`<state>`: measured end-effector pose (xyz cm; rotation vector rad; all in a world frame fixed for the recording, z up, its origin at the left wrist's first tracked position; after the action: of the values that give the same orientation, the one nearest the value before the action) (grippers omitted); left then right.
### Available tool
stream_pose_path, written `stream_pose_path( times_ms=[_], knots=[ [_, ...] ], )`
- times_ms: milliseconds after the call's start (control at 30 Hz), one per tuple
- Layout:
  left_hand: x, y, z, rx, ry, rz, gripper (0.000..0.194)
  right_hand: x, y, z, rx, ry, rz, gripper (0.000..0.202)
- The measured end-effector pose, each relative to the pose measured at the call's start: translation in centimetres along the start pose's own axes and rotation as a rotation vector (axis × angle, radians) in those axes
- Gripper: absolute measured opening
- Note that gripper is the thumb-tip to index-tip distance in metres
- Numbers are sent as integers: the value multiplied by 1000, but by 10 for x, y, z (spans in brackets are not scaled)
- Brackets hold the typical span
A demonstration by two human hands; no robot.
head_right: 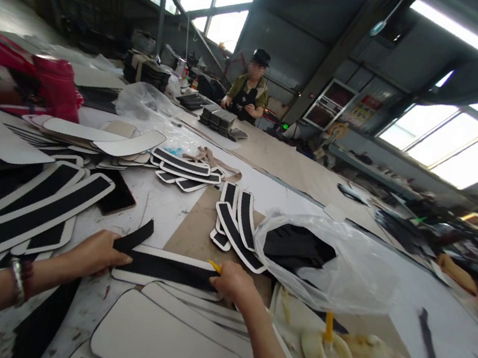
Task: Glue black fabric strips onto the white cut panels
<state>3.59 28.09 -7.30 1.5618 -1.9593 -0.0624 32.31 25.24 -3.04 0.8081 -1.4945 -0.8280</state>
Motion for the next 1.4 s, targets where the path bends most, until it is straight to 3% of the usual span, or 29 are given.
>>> stream_pose_path(
  times_ms=[467,1400],
  knots=[
    [-2,-2,1,18,17,28,21,-1,3,-5,-55,22,75,23],
    [2,-2,-5,-48,-47,12,13,15,4,5,99,-163,-122,30]
  ],
)
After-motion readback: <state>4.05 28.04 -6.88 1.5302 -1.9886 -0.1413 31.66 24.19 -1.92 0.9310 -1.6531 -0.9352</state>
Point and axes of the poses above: each hand's wrist, its own x-axis away from the middle knuckle, its own y-axis out of the back of the hand, z = x × y, the point moved 8 cm from there along -x, towards the middle knuckle, and after that the axes turned 11 degrees about x, right-handed, at the moved point
